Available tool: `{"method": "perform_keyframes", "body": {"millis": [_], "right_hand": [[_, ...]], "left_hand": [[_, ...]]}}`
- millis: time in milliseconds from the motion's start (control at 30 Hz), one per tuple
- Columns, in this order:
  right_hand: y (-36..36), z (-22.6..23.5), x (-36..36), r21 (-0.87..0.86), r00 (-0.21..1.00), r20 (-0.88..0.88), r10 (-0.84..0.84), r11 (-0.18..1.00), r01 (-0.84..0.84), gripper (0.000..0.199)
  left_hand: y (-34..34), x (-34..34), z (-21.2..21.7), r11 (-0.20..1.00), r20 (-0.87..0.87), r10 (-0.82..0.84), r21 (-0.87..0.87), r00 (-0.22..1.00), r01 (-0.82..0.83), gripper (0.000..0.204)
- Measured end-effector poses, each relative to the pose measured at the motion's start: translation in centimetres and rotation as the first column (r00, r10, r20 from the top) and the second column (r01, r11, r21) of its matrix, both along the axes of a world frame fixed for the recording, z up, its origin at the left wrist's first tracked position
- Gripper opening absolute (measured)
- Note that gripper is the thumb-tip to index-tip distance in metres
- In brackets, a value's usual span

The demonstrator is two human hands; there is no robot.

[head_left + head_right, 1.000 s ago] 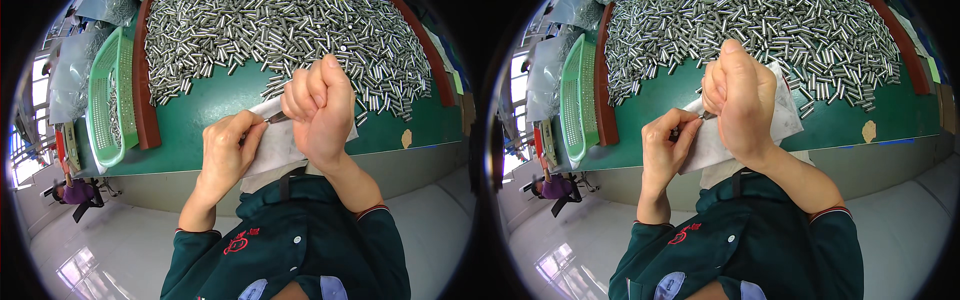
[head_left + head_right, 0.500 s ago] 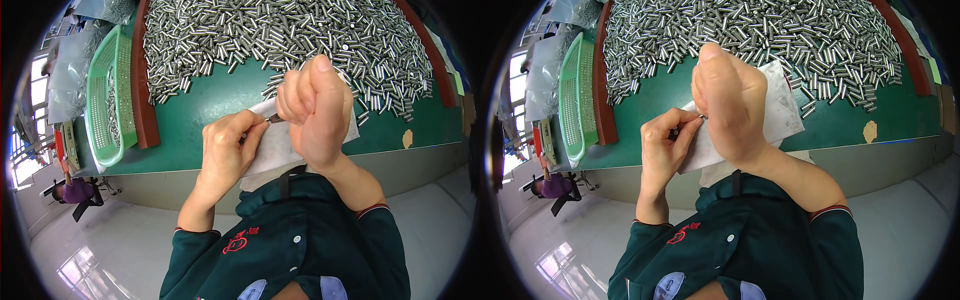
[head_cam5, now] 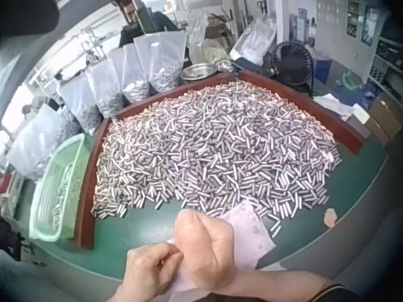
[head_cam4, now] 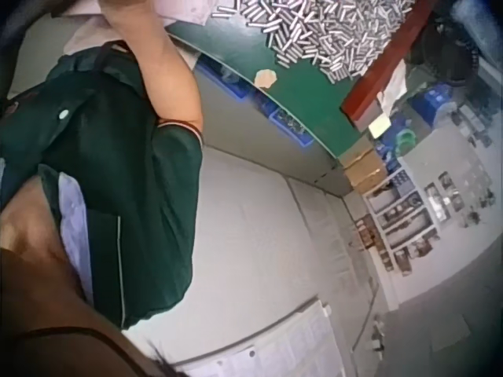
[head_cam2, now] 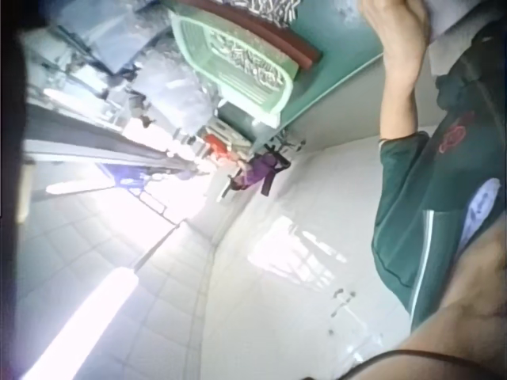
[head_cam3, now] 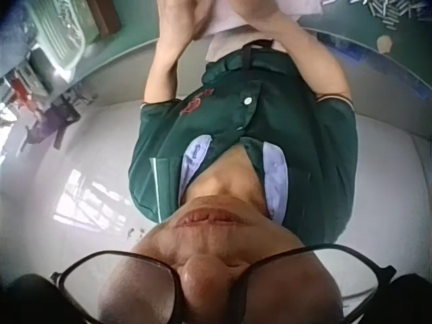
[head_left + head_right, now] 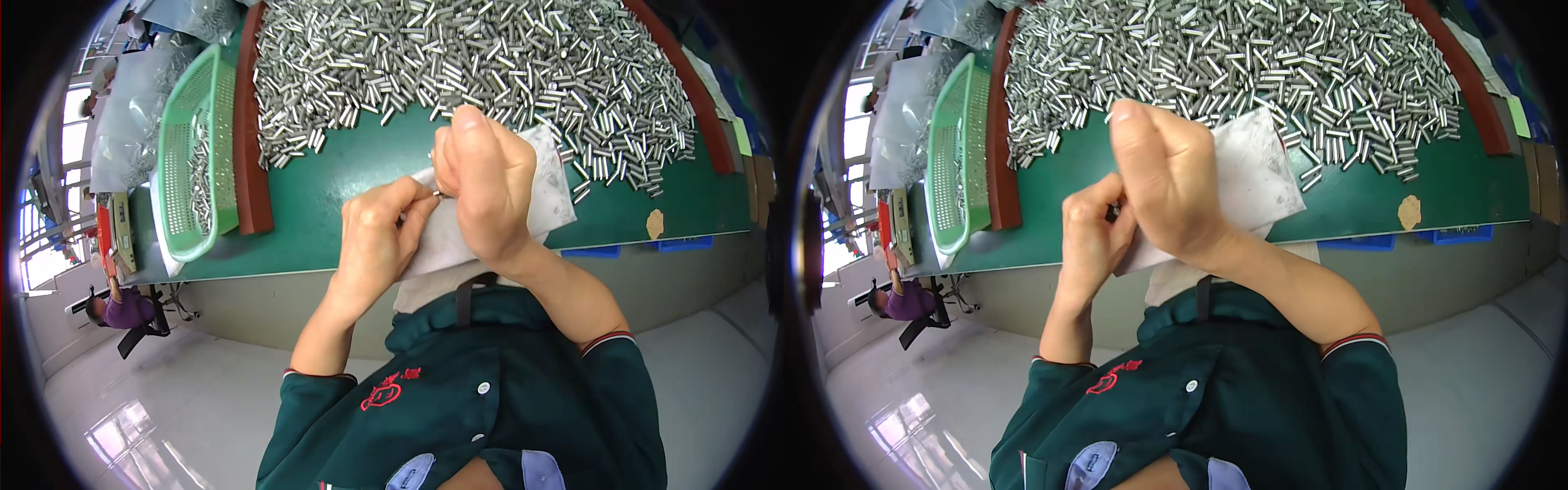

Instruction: Manually inspect and clean small metal pins using a tool and cloth on a workbench.

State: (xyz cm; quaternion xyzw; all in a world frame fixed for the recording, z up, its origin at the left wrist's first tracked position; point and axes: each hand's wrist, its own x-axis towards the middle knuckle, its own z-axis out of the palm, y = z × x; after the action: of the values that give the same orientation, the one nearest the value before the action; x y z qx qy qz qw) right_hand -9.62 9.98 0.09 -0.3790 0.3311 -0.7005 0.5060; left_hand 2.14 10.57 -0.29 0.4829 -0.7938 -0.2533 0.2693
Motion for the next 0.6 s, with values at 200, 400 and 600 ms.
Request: {"method": "perform_keyframes", "body": {"millis": [200, 400, 600], "right_hand": [[-0.2, -0.3, -0.7, 0.045, 0.994, 0.108, -0.026, 0.999, 0.021, 0.038], [0.0, -0.3, -0.9, 0.058, 0.977, 0.204, 0.053, 0.996, -0.066, 0.036], [-0.2, -0.1, -0.8, 0.087, 0.979, 0.198, 0.038, 0.995, -0.056, 0.036]], "left_hand": [[-0.9, 2.1, -0.7, 0.764, -0.703, 0.359, 0.599, 0.613, 0.24, 0.008], [-2.8, 3.3, -1.0, 0.632, -0.792, 0.506, 0.61, 0.341, 0.479, 0.011], [-3.0, 3.5, -0.4, 0.593, -0.768, 0.566, 0.633, 0.301, 0.498, 0.019]]}}
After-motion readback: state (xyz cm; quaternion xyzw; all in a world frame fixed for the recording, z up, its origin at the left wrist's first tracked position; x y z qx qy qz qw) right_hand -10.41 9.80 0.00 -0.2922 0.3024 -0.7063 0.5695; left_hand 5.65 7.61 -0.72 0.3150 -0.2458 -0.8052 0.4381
